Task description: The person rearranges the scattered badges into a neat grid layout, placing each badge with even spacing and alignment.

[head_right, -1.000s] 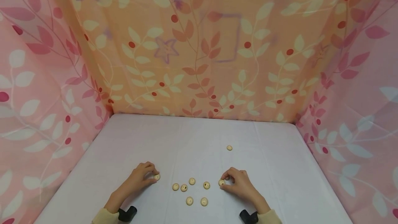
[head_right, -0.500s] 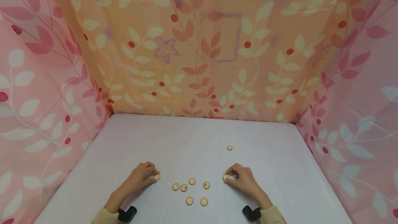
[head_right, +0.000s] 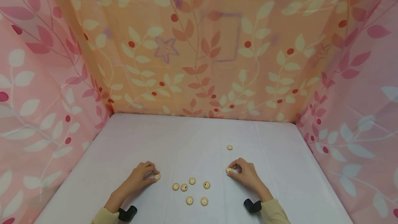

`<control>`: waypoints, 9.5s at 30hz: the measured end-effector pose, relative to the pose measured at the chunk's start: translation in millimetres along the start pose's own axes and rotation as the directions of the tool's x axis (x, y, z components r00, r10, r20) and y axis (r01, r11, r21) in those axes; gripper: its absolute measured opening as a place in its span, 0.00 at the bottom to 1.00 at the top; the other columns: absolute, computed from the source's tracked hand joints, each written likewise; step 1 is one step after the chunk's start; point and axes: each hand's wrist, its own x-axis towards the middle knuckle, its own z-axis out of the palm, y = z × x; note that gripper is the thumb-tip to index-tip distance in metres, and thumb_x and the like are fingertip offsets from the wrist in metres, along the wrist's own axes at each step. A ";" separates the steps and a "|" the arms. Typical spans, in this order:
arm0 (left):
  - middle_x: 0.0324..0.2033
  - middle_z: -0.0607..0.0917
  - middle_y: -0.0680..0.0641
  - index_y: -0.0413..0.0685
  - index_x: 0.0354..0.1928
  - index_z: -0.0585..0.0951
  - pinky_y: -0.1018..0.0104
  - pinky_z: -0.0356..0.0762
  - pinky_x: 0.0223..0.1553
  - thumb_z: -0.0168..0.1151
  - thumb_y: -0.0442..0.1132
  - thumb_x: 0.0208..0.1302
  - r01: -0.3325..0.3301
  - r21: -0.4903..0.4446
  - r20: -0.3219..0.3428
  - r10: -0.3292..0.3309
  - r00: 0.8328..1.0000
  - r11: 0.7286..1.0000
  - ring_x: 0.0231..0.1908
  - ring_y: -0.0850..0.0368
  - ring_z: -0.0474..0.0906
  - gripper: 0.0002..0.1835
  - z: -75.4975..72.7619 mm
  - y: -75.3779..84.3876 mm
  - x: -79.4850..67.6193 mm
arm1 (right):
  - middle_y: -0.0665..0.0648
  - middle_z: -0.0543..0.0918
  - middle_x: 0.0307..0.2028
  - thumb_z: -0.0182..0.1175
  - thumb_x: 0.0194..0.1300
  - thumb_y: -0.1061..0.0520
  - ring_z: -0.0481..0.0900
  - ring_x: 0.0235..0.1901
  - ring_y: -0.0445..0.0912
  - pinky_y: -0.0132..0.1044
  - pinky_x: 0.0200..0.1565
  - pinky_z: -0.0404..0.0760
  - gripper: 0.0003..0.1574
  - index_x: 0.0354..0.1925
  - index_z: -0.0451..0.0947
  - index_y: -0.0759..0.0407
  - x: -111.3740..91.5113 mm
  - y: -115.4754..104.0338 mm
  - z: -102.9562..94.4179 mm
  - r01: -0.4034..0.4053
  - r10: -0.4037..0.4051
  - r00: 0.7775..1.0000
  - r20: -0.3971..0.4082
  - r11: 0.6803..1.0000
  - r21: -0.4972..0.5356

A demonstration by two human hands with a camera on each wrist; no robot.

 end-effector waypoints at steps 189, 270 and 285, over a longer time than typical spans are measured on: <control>0.41 0.77 0.59 0.58 0.36 0.81 0.49 0.67 0.45 0.69 0.43 0.51 0.004 0.006 -0.022 -0.004 1.000 1.000 0.45 0.54 0.70 0.09 3.0 -3.2 -1.9 | 0.41 0.76 0.35 0.68 0.52 0.46 0.71 0.37 0.36 0.37 0.42 0.66 0.18 0.42 0.77 0.44 3.2 -50.5 15.3 0.277 -0.279 0.948 0.152 0.960 0.032; 0.40 0.76 0.58 0.57 0.35 0.81 0.48 0.66 0.45 0.69 0.42 0.51 0.025 -0.003 -0.007 -0.025 1.000 1.000 0.45 0.54 0.69 0.09 1.0 -0.2 -1.7 | 0.37 0.76 0.33 0.68 0.52 0.45 0.74 0.35 0.35 0.36 0.40 0.74 0.11 0.34 0.81 0.43 0.2 -27.8 3.5 0.219 -0.213 0.974 0.071 0.971 -0.098; 0.40 0.77 0.57 0.57 0.35 0.81 0.50 0.66 0.43 0.70 0.42 0.50 0.005 0.000 -0.035 -0.005 0.999 1.000 0.44 0.55 0.69 0.09 1.5 0.4 -4.4 | 0.40 0.75 0.30 0.71 0.50 0.50 0.71 0.32 0.37 0.33 0.35 0.72 0.11 0.34 0.82 0.46 4.5 -3.2 -15.5 0.088 -0.094 0.994 -0.045 0.988 -0.126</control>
